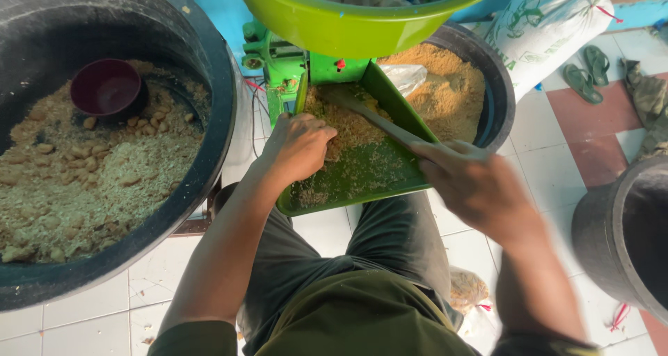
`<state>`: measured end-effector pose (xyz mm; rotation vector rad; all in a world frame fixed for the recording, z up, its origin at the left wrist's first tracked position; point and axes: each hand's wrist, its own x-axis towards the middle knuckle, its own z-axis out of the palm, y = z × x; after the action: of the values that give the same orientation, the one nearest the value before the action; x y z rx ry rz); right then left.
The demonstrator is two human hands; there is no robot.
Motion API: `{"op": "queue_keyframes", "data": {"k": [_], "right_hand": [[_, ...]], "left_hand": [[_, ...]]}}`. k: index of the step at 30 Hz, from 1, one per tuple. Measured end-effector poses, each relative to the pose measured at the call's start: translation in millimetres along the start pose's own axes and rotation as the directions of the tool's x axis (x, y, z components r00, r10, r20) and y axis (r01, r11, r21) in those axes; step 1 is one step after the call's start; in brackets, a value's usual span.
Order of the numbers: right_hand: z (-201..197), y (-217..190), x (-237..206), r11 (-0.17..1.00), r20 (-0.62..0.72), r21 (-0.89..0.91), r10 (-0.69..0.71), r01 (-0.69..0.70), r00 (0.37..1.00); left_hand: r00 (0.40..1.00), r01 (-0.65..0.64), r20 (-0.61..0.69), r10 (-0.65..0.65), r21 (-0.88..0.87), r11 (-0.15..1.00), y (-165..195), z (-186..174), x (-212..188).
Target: The person sits on the floor operating a green grinding machine, guiding roasted peanuts from the discharge tray with a wooden scoop and by hand. They repeatedly push material into the machine outlet, scoop the ground peanut meal from the tray, and transfer it into a large black basin, at one point using a bowl to pour peanuts into the machine hopper.
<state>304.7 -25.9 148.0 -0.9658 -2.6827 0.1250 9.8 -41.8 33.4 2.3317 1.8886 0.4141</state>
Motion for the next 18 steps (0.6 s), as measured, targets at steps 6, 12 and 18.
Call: {"op": "queue_keyframes", "data": {"k": [6,12,18], "right_hand": [[-88.3,-11.7,-40.3,0.946,0.089,-0.321,-0.016,0.044,0.996],[-92.1,0.4,-66.2,0.943,0.229,-0.201,0.307,-0.263,0.924],[-73.6,-32.9,0.3,0.980,0.188,-0.184,0.109,-0.074,0.976]], "left_hand": [[0.999,-0.024,-0.047,0.024,0.007,1.000,-1.7,3.6,0.4],[0.999,-0.017,-0.032,0.017,0.010,1.000,-1.4,5.2,0.7],[1.000,-0.020,-0.021,0.021,0.033,0.999,-1.5,5.4,1.5]]}}
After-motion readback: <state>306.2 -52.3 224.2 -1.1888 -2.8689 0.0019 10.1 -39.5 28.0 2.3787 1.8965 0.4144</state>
